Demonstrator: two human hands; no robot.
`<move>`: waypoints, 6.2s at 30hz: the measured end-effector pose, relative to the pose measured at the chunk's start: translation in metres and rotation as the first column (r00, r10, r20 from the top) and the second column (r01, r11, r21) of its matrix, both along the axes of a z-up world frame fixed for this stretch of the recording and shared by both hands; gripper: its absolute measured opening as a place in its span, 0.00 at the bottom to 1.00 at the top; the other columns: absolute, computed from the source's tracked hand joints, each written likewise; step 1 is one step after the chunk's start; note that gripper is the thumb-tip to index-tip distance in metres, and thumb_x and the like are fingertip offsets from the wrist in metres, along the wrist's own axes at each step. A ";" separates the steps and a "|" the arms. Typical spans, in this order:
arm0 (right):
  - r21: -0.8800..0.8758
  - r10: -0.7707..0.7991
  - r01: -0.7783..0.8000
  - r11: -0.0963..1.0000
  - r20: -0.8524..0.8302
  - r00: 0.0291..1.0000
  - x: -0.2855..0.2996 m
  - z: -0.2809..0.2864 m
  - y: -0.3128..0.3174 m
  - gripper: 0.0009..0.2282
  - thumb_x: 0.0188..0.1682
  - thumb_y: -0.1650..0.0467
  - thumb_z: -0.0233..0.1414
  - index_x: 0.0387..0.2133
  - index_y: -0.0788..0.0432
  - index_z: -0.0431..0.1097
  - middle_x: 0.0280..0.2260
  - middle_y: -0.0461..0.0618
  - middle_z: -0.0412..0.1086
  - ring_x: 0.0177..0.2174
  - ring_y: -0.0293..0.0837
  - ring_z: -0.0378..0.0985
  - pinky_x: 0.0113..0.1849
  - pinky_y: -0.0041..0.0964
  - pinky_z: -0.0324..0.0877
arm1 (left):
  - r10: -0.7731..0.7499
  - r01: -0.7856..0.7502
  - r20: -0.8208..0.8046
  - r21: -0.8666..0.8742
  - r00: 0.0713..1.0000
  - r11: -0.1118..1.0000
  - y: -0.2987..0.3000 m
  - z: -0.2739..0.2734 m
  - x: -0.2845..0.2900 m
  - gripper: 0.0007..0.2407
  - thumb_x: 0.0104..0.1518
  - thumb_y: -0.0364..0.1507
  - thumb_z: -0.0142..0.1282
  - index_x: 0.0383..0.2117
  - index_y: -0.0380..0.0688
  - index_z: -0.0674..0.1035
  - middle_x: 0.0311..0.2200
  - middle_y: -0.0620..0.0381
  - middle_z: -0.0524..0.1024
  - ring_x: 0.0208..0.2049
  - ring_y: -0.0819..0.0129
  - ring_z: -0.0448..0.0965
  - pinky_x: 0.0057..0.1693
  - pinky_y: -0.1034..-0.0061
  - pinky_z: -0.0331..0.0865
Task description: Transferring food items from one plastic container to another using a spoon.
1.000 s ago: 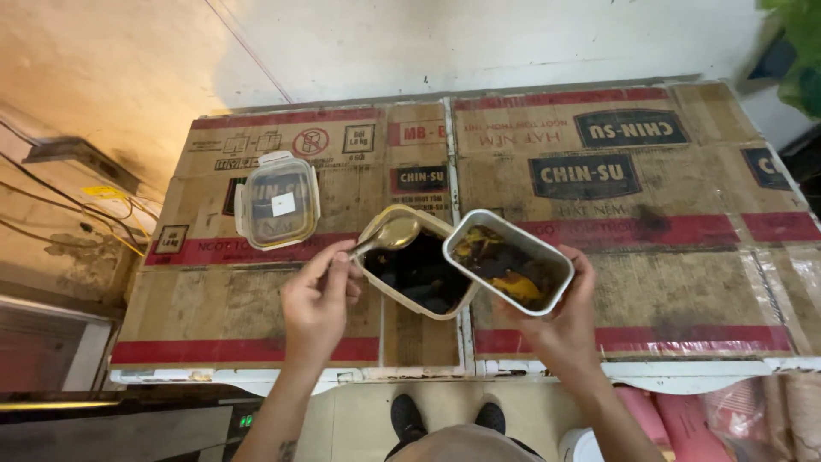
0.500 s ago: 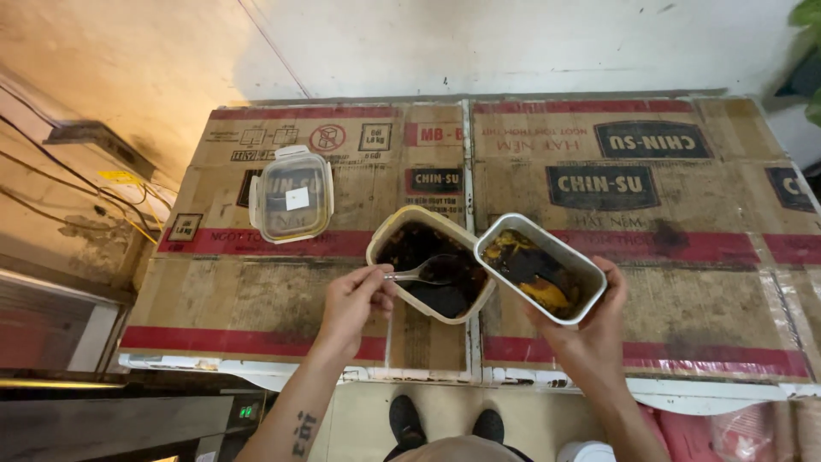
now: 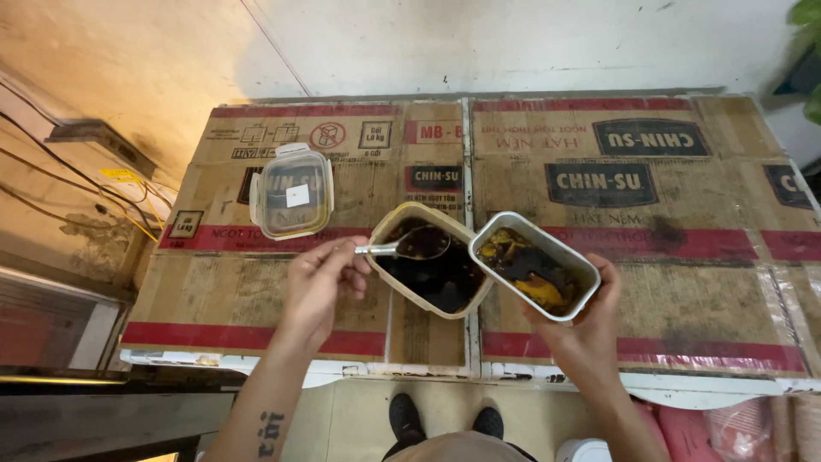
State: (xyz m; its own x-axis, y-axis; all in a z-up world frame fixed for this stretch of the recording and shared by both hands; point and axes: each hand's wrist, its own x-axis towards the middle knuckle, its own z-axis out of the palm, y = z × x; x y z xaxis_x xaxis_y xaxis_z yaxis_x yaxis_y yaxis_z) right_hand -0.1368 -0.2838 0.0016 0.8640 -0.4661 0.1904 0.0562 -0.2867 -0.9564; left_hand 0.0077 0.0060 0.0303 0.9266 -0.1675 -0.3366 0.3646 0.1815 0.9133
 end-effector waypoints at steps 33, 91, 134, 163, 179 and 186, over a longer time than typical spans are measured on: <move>0.111 0.046 -0.039 0.993 -0.059 0.997 0.007 -0.006 0.019 0.43 0.31 0.75 0.67 0.59 0.58 0.44 0.52 0.58 0.64 0.50 0.54 0.80 0.47 0.45 0.83 | -0.145 -0.058 0.897 0.185 0.417 0.981 -0.049 -0.001 -0.046 0.07 0.55 0.18 0.56 0.39 0.35 0.81 0.37 0.45 0.85 0.13 0.82 0.64 0.16 0.89 0.55; -0.031 0.058 -0.056 0.998 0.072 0.996 0.002 -0.025 0.023 0.43 0.32 0.73 0.67 0.59 0.63 0.44 0.52 0.62 0.62 0.49 0.56 0.77 0.48 0.44 0.81 | -0.278 0.034 0.750 0.324 0.600 0.946 -0.053 0.047 -0.061 0.11 0.60 0.22 0.55 0.47 0.34 0.81 0.29 0.53 0.83 0.21 0.76 0.76 0.25 0.87 0.66; -0.073 0.092 -0.097 0.993 -0.068 0.993 0.001 -0.012 0.014 0.44 0.31 0.75 0.67 0.62 0.56 0.45 0.54 0.59 0.63 0.51 0.56 0.76 0.49 0.49 0.80 | 0.044 -0.049 -0.156 -0.030 0.987 0.998 -0.014 -0.041 -0.001 0.11 0.65 0.22 0.49 0.48 0.28 0.81 0.28 0.48 0.78 0.26 0.68 0.75 0.33 0.77 0.72; 0.231 -0.048 0.087 0.969 -0.168 0.985 0.008 0.007 0.024 0.49 0.27 0.78 0.72 0.64 0.56 0.49 0.49 0.72 0.67 0.48 0.72 0.76 0.46 0.58 0.77 | 0.007 0.006 0.255 -0.051 0.967 0.999 -0.042 0.031 -0.018 0.12 0.62 0.25 0.52 0.44 0.26 0.81 0.22 0.39 0.80 0.18 0.63 0.81 0.28 0.72 0.81; 0.171 -0.066 0.112 0.979 -0.254 0.965 0.012 0.014 0.021 0.49 0.26 0.72 0.74 0.64 0.54 0.51 0.50 0.67 0.68 0.50 0.67 0.77 0.48 0.54 0.76 | -0.336 -0.109 0.940 0.340 0.055 0.934 -0.055 0.041 -0.056 0.09 0.59 0.20 0.55 0.43 0.37 0.85 0.32 0.47 0.83 0.26 0.57 0.84 0.34 0.66 0.81; -0.168 0.063 -0.069 0.983 -0.043 0.997 0.001 -0.013 0.014 0.42 0.32 0.73 0.69 0.60 0.60 0.49 0.51 0.58 0.69 0.48 0.51 0.80 0.45 0.40 0.77 | -0.506 -0.204 0.863 0.496 0.003 0.844 -0.055 0.028 -0.063 0.14 0.52 0.15 0.60 0.46 0.29 0.80 0.35 0.49 0.82 0.30 0.69 0.82 0.32 0.82 0.75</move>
State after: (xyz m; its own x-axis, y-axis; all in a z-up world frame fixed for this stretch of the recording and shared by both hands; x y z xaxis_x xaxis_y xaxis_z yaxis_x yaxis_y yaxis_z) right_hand -0.1355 -0.2697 -0.0114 0.9000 -0.3713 0.2285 0.0454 -0.4416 -0.8961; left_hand -0.0550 -0.0489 0.0584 0.3665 -0.5502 0.7503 -0.9300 -0.1931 0.3127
